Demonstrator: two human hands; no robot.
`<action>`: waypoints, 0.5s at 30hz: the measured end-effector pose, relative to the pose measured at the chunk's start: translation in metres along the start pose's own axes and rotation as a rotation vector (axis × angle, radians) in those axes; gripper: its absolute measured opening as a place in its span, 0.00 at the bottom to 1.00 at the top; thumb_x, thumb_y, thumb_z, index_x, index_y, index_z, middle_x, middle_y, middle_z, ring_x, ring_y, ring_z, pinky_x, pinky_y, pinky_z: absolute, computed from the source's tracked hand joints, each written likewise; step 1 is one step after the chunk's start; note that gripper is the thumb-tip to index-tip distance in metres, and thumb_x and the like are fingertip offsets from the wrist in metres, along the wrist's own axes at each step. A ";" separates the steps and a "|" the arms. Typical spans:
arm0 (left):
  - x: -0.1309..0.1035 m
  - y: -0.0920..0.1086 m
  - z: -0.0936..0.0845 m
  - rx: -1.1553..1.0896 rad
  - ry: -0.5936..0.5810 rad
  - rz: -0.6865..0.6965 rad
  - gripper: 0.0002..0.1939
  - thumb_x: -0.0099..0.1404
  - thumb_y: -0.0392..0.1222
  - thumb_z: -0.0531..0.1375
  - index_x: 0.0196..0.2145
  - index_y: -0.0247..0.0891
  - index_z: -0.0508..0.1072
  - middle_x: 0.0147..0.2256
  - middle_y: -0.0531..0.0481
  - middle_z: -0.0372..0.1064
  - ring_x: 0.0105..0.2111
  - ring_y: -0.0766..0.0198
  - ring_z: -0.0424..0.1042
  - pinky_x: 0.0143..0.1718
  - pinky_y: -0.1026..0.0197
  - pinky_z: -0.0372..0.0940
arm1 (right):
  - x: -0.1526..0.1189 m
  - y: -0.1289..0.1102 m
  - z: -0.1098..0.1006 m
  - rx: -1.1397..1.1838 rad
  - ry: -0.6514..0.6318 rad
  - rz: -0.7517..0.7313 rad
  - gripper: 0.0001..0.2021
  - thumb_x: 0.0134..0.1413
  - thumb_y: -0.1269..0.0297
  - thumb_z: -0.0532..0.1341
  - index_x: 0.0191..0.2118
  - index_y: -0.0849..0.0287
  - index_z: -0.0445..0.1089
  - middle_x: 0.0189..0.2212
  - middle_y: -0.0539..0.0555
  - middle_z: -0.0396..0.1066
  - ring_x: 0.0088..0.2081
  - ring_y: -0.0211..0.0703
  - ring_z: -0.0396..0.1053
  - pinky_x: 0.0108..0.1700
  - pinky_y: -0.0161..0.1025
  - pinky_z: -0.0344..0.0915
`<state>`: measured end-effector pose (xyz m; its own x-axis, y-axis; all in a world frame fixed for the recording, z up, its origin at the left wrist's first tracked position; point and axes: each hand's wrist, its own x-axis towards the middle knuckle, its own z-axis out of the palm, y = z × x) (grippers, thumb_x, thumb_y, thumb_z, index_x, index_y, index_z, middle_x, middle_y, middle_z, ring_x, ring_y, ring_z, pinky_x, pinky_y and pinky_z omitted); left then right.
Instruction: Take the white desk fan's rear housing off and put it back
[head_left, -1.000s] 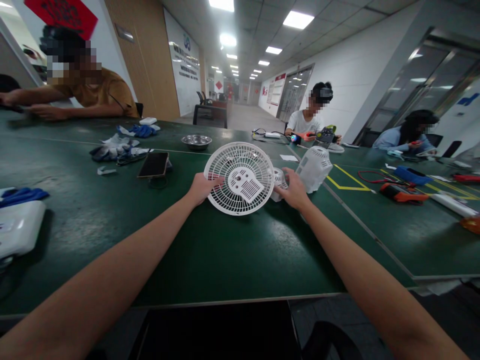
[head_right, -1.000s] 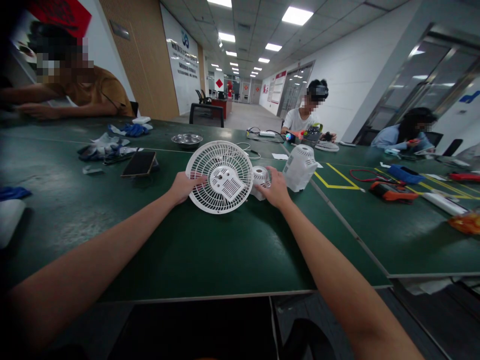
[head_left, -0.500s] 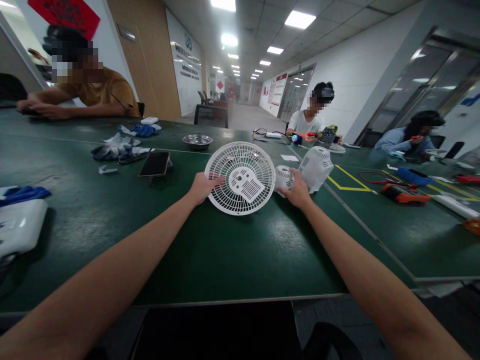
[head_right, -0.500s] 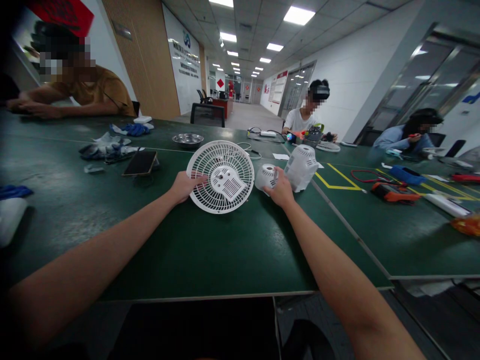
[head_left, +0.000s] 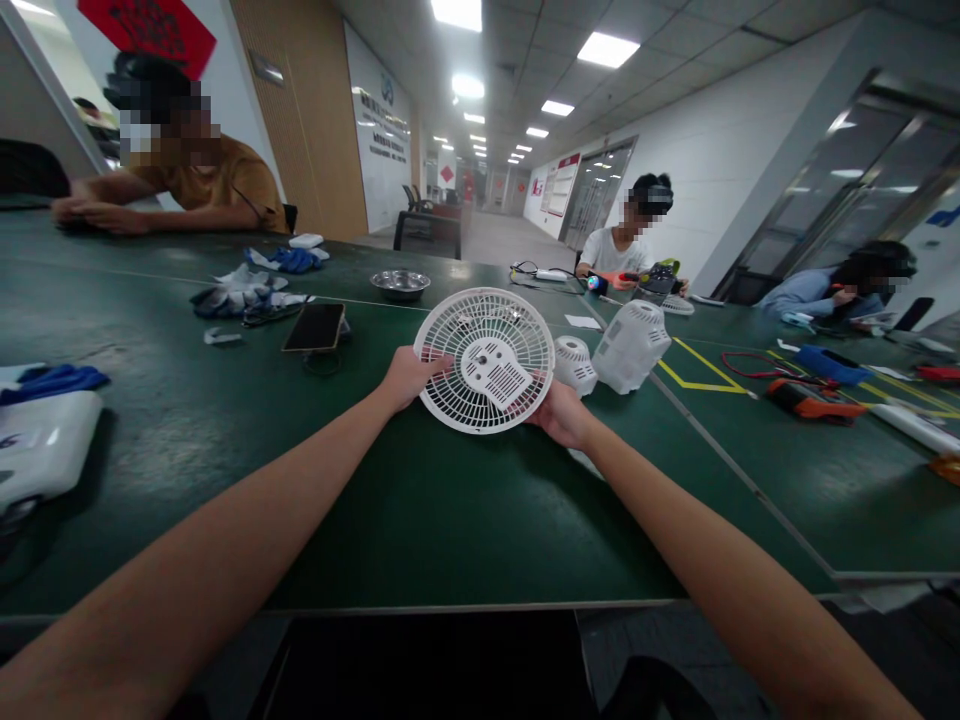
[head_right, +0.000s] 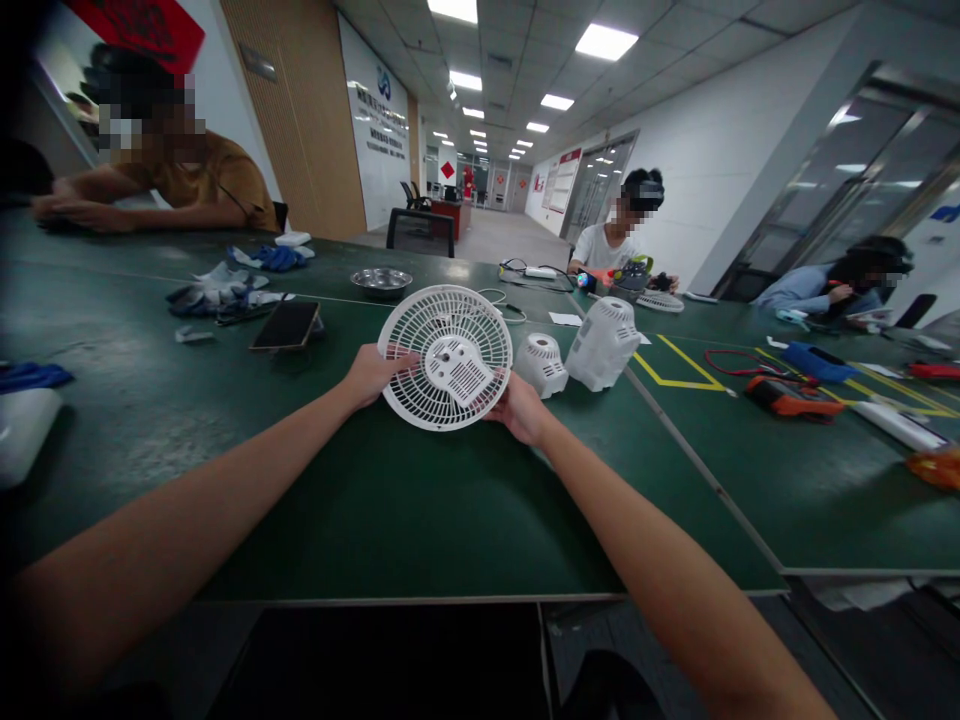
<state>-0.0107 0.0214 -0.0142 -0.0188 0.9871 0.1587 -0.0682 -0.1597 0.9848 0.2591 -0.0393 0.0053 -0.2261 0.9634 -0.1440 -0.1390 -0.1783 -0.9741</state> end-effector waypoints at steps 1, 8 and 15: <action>-0.002 0.003 0.001 -0.003 0.003 0.009 0.11 0.54 0.37 0.72 0.36 0.31 0.79 0.34 0.42 0.79 0.33 0.56 0.78 0.40 0.50 0.74 | -0.002 0.001 0.005 0.043 -0.036 0.029 0.15 0.64 0.49 0.53 0.43 0.53 0.69 0.34 0.52 0.77 0.36 0.44 0.76 0.42 0.47 0.75; -0.016 0.017 0.006 0.106 0.027 0.187 0.11 0.56 0.43 0.71 0.34 0.33 0.80 0.31 0.44 0.78 0.32 0.55 0.78 0.39 0.51 0.73 | -0.016 -0.006 0.020 0.222 -0.194 0.035 0.16 0.64 0.51 0.55 0.50 0.53 0.69 0.44 0.53 0.78 0.46 0.48 0.77 0.47 0.49 0.76; -0.001 0.001 0.004 -0.081 -0.110 0.021 0.28 0.65 0.65 0.58 0.41 0.34 0.77 0.37 0.41 0.78 0.35 0.56 0.77 0.31 0.59 0.69 | -0.004 0.001 0.013 0.223 0.005 -0.197 0.15 0.58 0.51 0.61 0.49 0.49 0.64 0.44 0.50 0.76 0.44 0.49 0.76 0.44 0.50 0.77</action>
<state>-0.0068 0.0206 -0.0132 0.0877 0.9777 0.1907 -0.1490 -0.1764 0.9730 0.2476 -0.0455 0.0072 -0.1687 0.9847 0.0427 -0.3879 -0.0265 -0.9213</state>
